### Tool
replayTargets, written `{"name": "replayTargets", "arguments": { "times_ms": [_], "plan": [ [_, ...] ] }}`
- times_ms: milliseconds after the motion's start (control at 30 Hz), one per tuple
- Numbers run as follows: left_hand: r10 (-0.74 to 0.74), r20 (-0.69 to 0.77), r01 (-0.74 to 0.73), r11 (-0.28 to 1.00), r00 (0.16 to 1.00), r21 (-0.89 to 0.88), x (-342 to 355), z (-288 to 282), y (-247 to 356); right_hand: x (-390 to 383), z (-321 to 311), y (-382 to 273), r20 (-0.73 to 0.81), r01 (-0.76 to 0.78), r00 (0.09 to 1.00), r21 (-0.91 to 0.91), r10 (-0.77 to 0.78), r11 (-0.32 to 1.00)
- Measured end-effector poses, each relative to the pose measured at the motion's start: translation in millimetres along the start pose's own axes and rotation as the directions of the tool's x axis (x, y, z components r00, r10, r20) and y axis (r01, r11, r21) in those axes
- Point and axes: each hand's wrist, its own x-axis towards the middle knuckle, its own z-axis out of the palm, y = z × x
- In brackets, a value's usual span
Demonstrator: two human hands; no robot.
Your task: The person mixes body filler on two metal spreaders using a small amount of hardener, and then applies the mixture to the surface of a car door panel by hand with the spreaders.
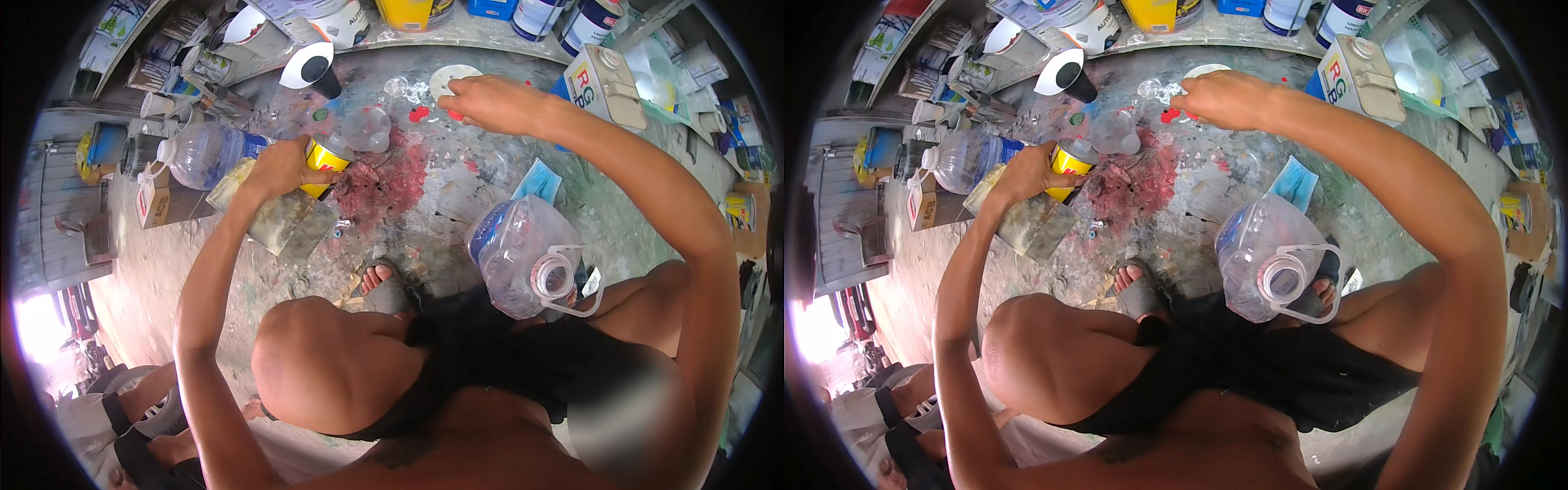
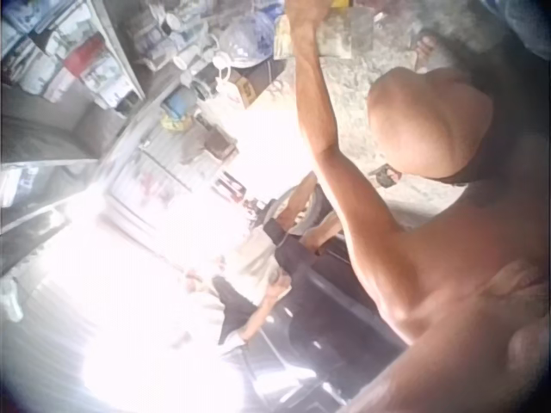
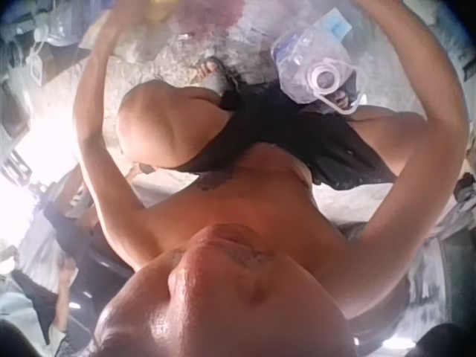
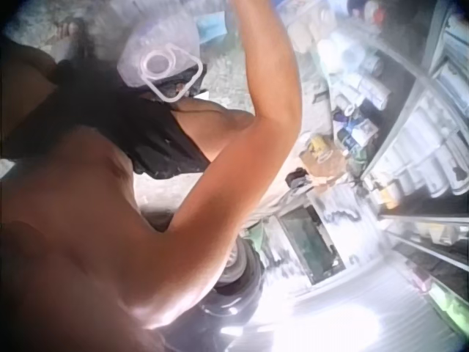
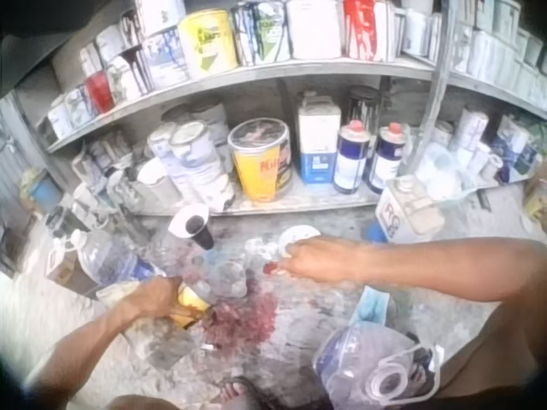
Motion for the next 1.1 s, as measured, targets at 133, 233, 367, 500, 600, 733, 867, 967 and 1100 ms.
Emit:
{"name": "replayTargets", "arguments": {
  "times_ms": [133, 233, 367, 500, 600, 733, 867, 967, 1100],
  "plan": [
    [0.000, 0.064, -0.003, 0.999, 0.998, 0.049, 7.4, -5.7, -0.2, -8.3, -2.7, 6.9, -0.037, 0.016, 0.999, 0.009, -0.015, 1.000],
    [0.033, 0.073, -0.039, 0.996, 0.997, 0.075, 14.7, -9.1, 1.3, -12.2, 0.1, 12.8, -0.007, -0.025, 1.000, -0.009, 0.025, 1.000],
    [0.062, 0.102, -0.069, 0.995, 0.993, 0.070, 23.4, -11.4, 0.0, -18.1, 5.8, 18.6, -0.008, -0.052, 0.999, -0.014, 0.051, 0.999],
    [0.060, 0.129, -0.073, 0.992, 0.990, 0.099, 29.4, -11.0, -3.5, -21.0, 5.3, 15.5, 0.028, -0.093, 0.995, 0.010, 0.093, 0.996],
    [0.054, 0.148, -0.075, 0.987, 0.987, 0.139, 34.1, -11.7, -1.8, -23.7, 5.9, 17.9, 0.039, -0.111, 0.993, 0.000, 0.111, 0.994],
    [0.051, 0.138, -0.067, 0.991, 0.989, 0.118, 35.9, -13.7, 5.2, -30.9, 10.2, 23.4, 0.031, -0.114, 0.993, 0.013, 0.114, 0.993],
    [0.089, 0.125, -0.098, 0.993, 0.988, 0.067, 30.2, -14.3, 2.6, -30.3, 11.6, 19.7, 0.019, -0.146, 0.989, 0.092, 0.145, 0.985],
    [0.063, 0.072, -0.062, 0.998, 0.995, -0.016, 12.6, -11.1, 1.7, -23.1, 13.8, 3.6, -0.057, -0.114, 0.990, 0.239, 0.131, 0.964],
    [0.008, -0.106, -0.032, 0.975, 0.994, -0.220, -20.2, -7.7, 8.9, 16.6, 9.2, -27.6, -0.284, 0.083, 0.957, 0.450, 0.054, 0.889]
  ]
}}
